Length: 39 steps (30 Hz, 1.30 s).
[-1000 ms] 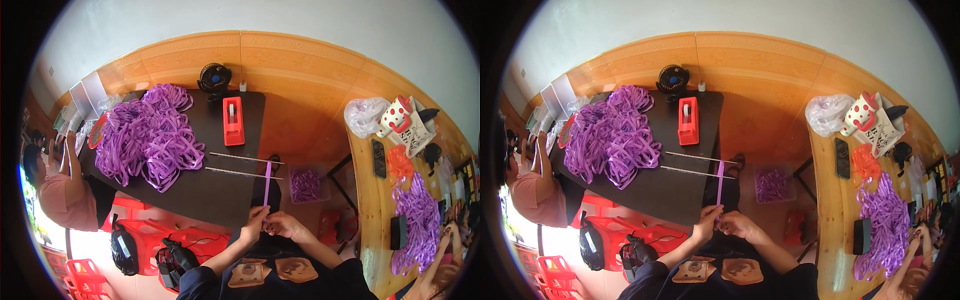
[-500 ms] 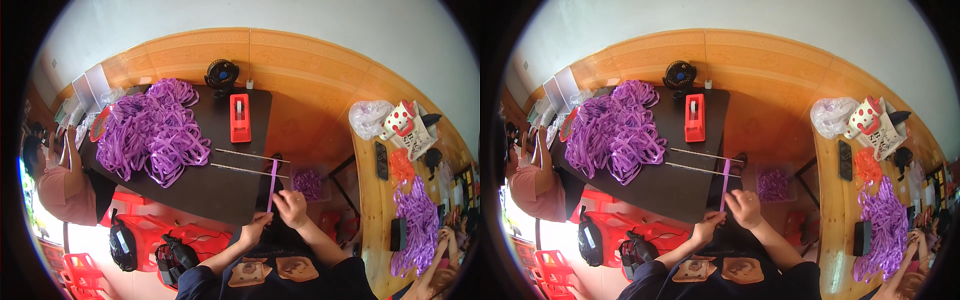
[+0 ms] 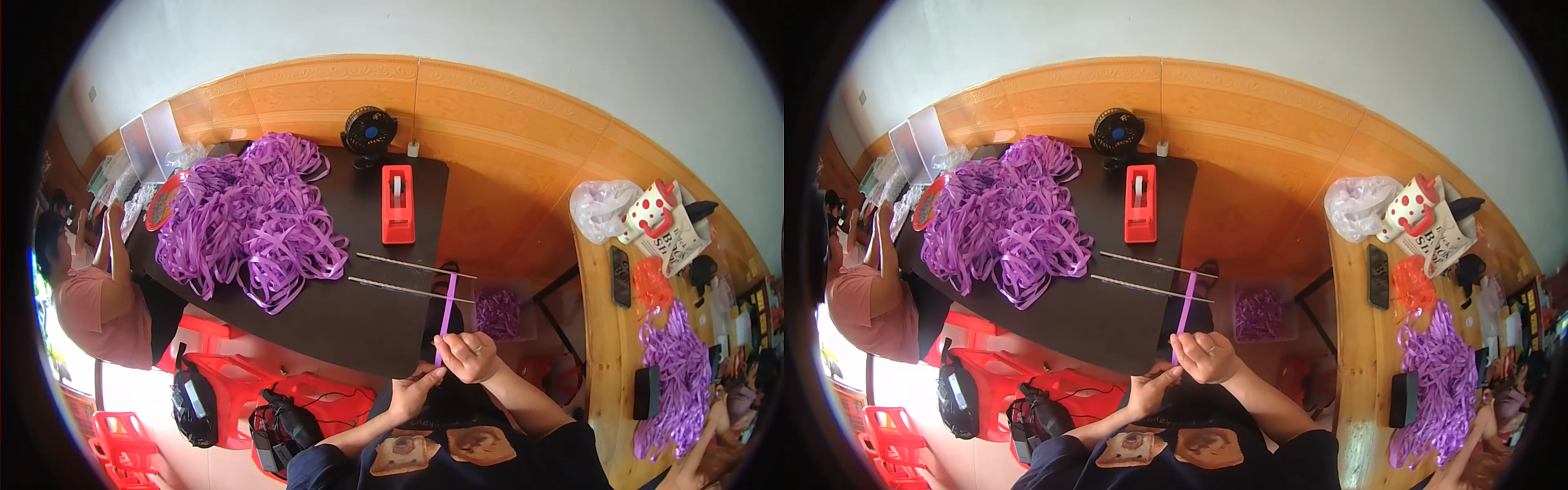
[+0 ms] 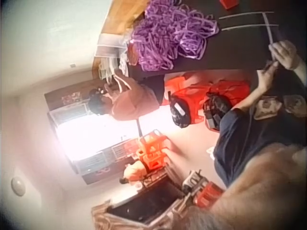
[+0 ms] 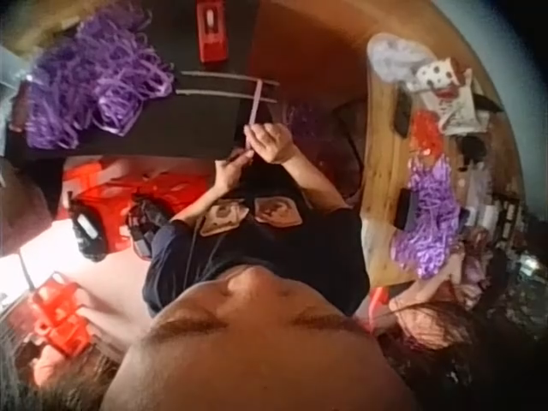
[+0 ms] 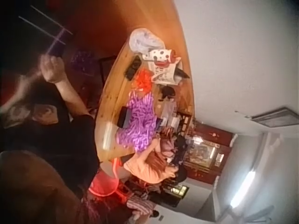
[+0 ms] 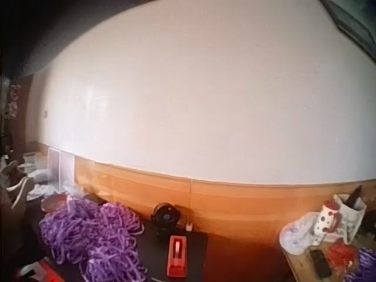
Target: The recorder uses a metal rod jig to wrap and tie purple ribbons into decorative bows.
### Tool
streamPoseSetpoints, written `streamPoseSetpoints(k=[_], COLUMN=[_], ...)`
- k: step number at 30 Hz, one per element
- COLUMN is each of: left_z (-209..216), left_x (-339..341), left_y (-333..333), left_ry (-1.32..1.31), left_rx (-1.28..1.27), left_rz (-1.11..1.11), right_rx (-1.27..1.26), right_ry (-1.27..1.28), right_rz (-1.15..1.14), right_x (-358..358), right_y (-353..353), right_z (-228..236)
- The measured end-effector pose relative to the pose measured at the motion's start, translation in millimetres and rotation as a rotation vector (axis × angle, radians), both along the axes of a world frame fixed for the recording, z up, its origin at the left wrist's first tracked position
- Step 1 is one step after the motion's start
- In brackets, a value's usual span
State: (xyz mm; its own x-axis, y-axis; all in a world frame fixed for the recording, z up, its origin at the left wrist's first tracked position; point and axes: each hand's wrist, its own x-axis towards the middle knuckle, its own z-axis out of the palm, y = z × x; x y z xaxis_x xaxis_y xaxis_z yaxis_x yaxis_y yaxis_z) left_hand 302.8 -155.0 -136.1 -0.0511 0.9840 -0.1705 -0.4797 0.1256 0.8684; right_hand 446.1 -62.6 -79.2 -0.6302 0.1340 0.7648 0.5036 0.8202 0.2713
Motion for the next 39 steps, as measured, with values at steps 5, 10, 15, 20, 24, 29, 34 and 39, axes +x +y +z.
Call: streamPoseSetpoints(k=[5,10,15,20,24,29,34,39], left_z=[-18,-22,-27,-35,-18,-5,-28,-10], left_x=[-4,3,29,42,42,60,62,61], left_y=[3,23,56,95,126,155,161,145], left_ry=[0.026,0.111,0.061,0.248,0.331,0.189,0.193,-0.037], left_rx=[-0.1,-0.113,-0.034,0.119,0.174,0.3,0.293,0.259], left_rz=[-0.141,-0.236,-0.15,0.061,0.186,0.324,0.337,0.266], right_rx=[-0.162,-0.546,-1.13,-1.422,-1.725,-2.022,-2.245,-1.85], right_ry=[0.227,0.472,0.728,0.851,1.001,1.134,1.151,1.082], right_rz=[0.072,0.122,0.141,0.207,0.106,0.152,0.203,0.272], right_x=[-9,-11,-10,-1,-6,10,8,20], right_y=[10,59,123,156,148,145,113,80], right_z=[28,63,52,6,2,-41,-42,-45])
